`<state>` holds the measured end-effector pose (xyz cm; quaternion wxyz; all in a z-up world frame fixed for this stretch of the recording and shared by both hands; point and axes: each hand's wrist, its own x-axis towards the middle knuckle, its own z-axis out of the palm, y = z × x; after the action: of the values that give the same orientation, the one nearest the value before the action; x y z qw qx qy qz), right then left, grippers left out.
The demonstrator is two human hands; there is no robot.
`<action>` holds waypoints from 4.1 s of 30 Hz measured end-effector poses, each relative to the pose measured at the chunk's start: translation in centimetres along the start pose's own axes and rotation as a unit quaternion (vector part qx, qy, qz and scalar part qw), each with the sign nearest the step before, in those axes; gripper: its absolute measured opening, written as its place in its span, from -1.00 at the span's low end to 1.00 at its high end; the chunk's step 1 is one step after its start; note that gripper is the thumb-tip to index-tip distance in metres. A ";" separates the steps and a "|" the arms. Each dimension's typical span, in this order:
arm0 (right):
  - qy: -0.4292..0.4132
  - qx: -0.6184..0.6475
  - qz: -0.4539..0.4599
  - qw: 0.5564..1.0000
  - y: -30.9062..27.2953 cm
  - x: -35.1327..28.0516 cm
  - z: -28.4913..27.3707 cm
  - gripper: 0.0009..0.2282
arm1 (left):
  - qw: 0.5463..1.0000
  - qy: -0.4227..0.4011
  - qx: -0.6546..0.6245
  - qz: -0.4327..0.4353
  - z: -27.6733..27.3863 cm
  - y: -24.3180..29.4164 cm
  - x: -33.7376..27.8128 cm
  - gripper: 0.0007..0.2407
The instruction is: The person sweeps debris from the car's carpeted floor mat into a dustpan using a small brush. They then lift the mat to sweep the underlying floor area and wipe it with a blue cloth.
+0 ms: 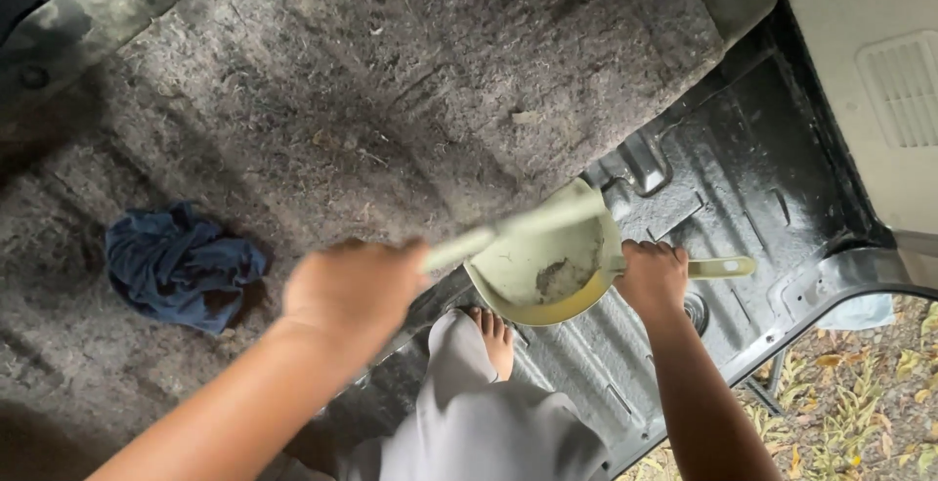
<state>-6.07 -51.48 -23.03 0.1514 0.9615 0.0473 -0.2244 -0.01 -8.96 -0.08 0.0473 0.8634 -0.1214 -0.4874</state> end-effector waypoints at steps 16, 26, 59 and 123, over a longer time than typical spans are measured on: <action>0.100 -0.025 0.006 0.995 2.9 -1.3 3.4 -0.78 | 0.999 0.042 -0.026 0.001 0.6 -0.5 0.2 -0.85; -0.162 -0.024 0.044 0.986 4.0 2.3 0.3 -0.66 | 0.973 0.151 -0.114 -0.135 -3.0 -5.0 6.4 -0.72; -0.138 -0.025 0.051 0.989 6.0 6.5 -3.9 -0.70 | 0.989 0.043 -0.116 -0.084 -3.9 0.4 3.6 -0.73; -0.147 -0.021 0.055 0.987 5.9 6.6 -3.8 -0.69 | 0.978 0.103 -0.097 -0.154 1.3 0.7 6.4 -0.72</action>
<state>2.31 -55.70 -21.13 0.1892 0.9157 -0.0242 -0.3538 1.93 -11.18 -5.94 0.0670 0.9088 0.0663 -0.4064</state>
